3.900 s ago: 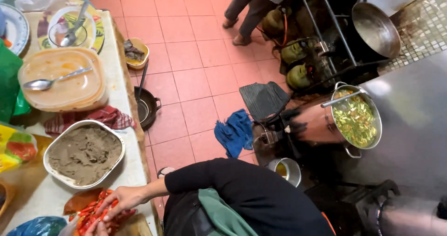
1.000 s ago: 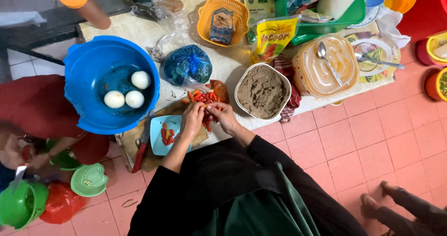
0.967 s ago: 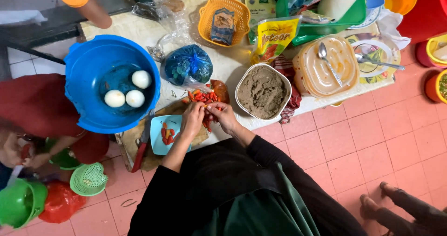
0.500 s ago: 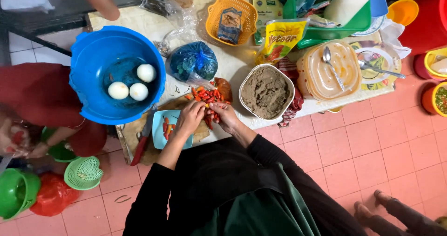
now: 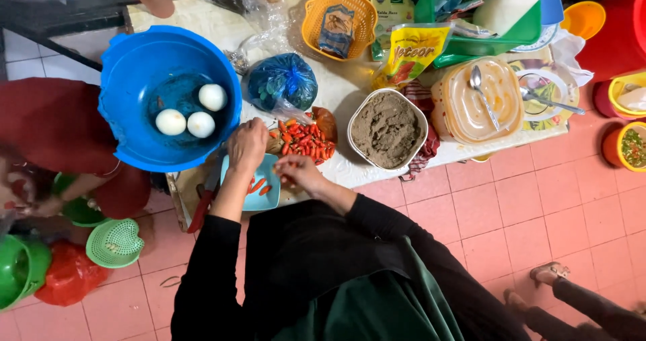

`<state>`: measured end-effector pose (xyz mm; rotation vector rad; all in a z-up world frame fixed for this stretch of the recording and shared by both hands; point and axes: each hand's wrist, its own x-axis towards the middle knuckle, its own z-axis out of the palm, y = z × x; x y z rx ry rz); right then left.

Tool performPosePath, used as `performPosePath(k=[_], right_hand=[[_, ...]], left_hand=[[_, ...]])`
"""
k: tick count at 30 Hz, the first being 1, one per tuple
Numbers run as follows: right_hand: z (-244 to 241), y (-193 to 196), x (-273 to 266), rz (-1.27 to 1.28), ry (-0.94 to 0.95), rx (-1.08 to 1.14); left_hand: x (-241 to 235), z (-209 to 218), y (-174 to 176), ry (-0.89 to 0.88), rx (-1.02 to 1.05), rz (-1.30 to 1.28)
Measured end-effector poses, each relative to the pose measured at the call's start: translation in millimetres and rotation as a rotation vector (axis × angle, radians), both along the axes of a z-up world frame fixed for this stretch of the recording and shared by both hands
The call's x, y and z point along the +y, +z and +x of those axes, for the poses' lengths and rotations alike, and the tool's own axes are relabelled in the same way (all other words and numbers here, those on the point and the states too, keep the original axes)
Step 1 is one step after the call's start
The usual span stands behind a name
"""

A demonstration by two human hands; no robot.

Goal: The recorder is removing the stems from red chili peppers and placing the cleaned chilies into a small blue bowl.

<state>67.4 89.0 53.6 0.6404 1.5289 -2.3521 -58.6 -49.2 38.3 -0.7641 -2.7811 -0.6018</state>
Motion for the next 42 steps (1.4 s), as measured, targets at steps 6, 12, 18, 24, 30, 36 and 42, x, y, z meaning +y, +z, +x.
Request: performPosePath(k=[6, 12, 18, 24, 30, 36, 42], right_hand=[[-7, 42, -30, 0.498, 0.626, 0.23], [-53, -5, 61, 1.101, 0.474, 0.343], [-138, -121, 130, 1.589, 0.427, 0.246], [-153, -164, 126, 1.891, 0.597, 0.3], [-143, -78, 120, 1.831, 0.698, 0.292], [-100, 28, 154, 1.451, 0.445, 0.332], [-55, 55, 183, 1.084, 0.081, 0.411]], left_hand=[[20, -30, 1, -0.02, -0.356, -0.238], [54, -27, -2, -0.289, -0.137, -0.106], [73, -30, -42, -0.306, 0.1, -0.194], [75, -25, -27, -0.28, 0.289, -0.098], [76, -25, -16, -0.278, 0.332, -0.04], [105, -27, 0, -0.368, 0.375, 0.049], [155, -29, 61, -0.462, 0.437, 0.135]])
